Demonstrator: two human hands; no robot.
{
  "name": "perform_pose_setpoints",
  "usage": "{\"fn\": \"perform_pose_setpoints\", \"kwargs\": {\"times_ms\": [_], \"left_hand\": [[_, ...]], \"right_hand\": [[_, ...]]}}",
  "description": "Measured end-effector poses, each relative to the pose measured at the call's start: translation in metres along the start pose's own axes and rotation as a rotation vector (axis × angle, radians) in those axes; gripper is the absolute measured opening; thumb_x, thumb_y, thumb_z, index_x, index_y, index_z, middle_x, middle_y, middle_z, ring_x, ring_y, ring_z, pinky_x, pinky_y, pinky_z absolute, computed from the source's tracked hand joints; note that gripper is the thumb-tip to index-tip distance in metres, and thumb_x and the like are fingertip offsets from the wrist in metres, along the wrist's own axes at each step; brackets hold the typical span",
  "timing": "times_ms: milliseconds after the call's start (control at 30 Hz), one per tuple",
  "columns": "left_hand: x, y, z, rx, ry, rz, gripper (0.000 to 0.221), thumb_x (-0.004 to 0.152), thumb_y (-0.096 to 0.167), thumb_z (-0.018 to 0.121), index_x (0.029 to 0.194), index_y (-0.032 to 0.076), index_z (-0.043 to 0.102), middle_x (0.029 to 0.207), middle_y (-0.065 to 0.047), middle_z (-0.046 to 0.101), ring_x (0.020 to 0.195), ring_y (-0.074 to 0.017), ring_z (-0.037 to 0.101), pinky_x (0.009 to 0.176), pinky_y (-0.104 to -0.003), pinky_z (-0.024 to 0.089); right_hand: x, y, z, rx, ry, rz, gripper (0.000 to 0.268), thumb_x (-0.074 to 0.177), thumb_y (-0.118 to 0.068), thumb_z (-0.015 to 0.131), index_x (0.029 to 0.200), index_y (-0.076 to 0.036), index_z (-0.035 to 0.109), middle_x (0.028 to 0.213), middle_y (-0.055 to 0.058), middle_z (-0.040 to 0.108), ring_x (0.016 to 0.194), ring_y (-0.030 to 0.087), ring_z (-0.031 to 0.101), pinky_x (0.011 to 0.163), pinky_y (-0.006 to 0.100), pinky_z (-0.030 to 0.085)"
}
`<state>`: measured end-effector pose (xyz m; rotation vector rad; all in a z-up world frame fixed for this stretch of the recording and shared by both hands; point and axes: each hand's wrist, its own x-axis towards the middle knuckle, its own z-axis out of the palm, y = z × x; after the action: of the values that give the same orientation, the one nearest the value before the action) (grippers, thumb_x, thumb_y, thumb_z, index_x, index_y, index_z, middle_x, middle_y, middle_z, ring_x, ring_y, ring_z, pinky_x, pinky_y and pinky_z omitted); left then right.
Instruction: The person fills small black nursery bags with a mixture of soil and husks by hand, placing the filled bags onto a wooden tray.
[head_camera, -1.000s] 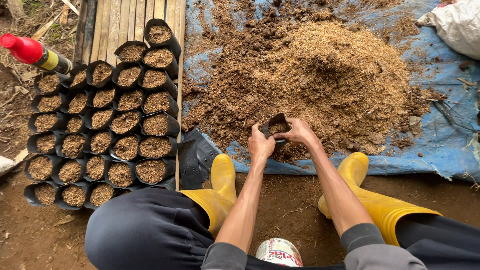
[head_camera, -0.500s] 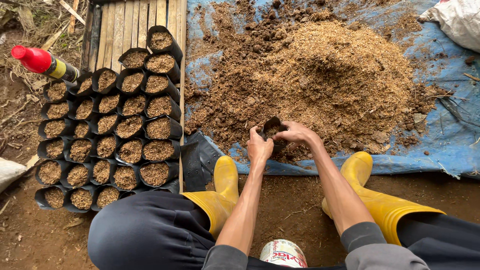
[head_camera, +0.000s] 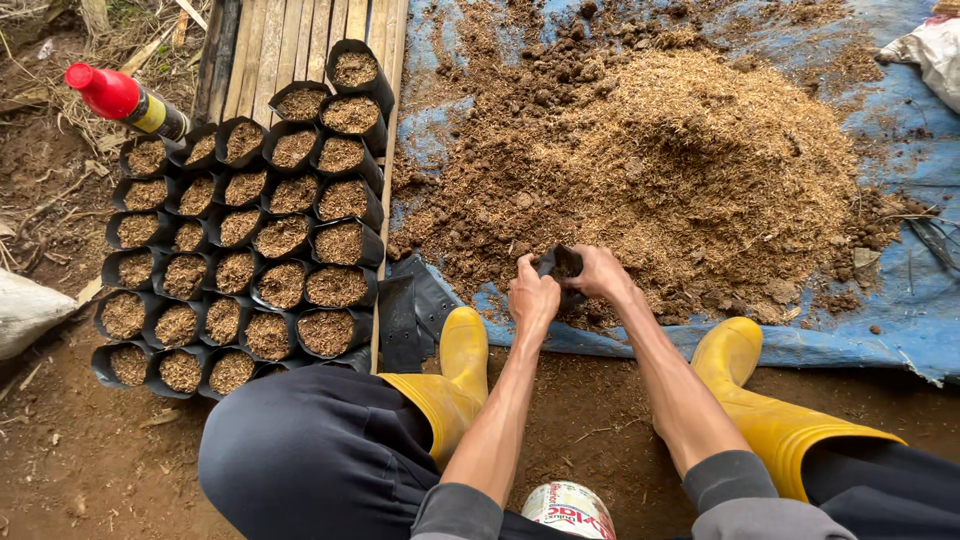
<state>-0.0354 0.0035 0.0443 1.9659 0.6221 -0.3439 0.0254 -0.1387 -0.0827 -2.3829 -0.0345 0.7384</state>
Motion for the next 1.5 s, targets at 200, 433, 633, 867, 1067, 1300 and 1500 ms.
{"fn": "perform_pose_setpoints", "kwargs": {"times_ms": [200, 433, 633, 867, 1067, 1300, 1500], "left_hand": [[0.01, 0.004, -0.008, 0.077, 0.135, 0.072, 0.032, 0.089, 0.004, 0.049, 0.119, -0.001, 0.057, 0.074, -0.021, 0.065, 0.053, -0.0182, 0.058, 0.05, -0.025, 0.045], [0.035, -0.029, 0.004, 0.122, 0.244, 0.216, 0.01, 0.08, 0.018, 0.067, 0.085, 0.012, 0.074, 0.071, -0.01, 0.059, 0.068, -0.0255, 0.062, 0.066, -0.038, 0.05], [0.034, -0.025, -0.002, -0.035, 0.269, 0.251, 0.008, 0.079, 0.011, 0.067, 0.082, 0.01, 0.074, 0.066, -0.008, 0.06, 0.062, -0.0194, 0.06, 0.064, -0.031, 0.049], [0.029, -0.014, -0.009, -0.096, 0.263, 0.226, 0.008, 0.076, 0.007, 0.068, 0.081, 0.005, 0.073, 0.064, -0.011, 0.059, 0.061, -0.021, 0.06, 0.061, -0.032, 0.049], [0.039, -0.015, -0.014, -0.077, 0.251, 0.202, 0.007, 0.075, 0.01, 0.07, 0.079, 0.008, 0.074, 0.062, -0.008, 0.059, 0.06, -0.0176, 0.06, 0.059, -0.028, 0.049], [0.045, -0.02, -0.011, -0.084, 0.245, 0.208, 0.008, 0.075, 0.012, 0.07, 0.08, 0.008, 0.074, 0.062, -0.009, 0.059, 0.058, -0.0173, 0.06, 0.057, -0.027, 0.048], [0.038, -0.01, -0.011, -0.091, 0.228, 0.17, 0.008, 0.078, 0.005, 0.068, 0.083, 0.006, 0.074, 0.063, -0.004, 0.058, 0.058, -0.0106, 0.054, 0.058, -0.024, 0.047]], "right_hand": [[-0.06, -0.055, -0.072, 0.471, -0.1, 0.126, 0.06, 0.068, -0.028, 0.084, 0.118, -0.006, 0.061, 0.099, 0.029, 0.064, 0.085, 0.032, 0.064, 0.068, 0.036, 0.06], [-0.076, -0.094, -0.115, 0.453, -0.294, 0.168, 0.073, 0.074, -0.039, 0.075, 0.134, -0.006, 0.048, 0.118, 0.031, 0.057, 0.094, 0.033, 0.06, 0.079, 0.037, 0.056], [-0.005, -0.063, -0.096, 0.524, 0.118, -0.016, 0.043, 0.085, -0.031, 0.072, 0.118, -0.006, 0.061, 0.105, 0.021, 0.063, 0.097, 0.032, 0.063, 0.081, 0.038, 0.056], [0.082, -0.084, -0.046, -0.291, 0.161, -0.583, 0.066, 0.086, -0.056, 0.052, 0.132, -0.009, 0.048, 0.137, 0.016, 0.046, 0.132, 0.029, 0.039, 0.111, 0.04, 0.03], [0.086, -0.08, -0.02, -0.378, 0.144, -0.715, 0.087, 0.082, -0.069, 0.047, 0.142, -0.008, 0.036, 0.143, 0.015, 0.042, 0.133, 0.03, 0.037, 0.114, 0.044, 0.024], [0.107, -0.011, 0.017, -0.427, 0.653, -0.936, 0.026, 0.086, -0.04, 0.058, 0.098, -0.018, 0.066, 0.09, 0.001, 0.06, 0.08, 0.02, 0.057, 0.07, 0.032, 0.046], [0.122, 0.035, 0.037, -0.417, 0.862, -0.808, 0.021, 0.087, -0.035, 0.064, 0.072, -0.021, 0.056, 0.066, -0.003, 0.048, 0.062, 0.015, 0.052, 0.057, 0.025, 0.045]]}}
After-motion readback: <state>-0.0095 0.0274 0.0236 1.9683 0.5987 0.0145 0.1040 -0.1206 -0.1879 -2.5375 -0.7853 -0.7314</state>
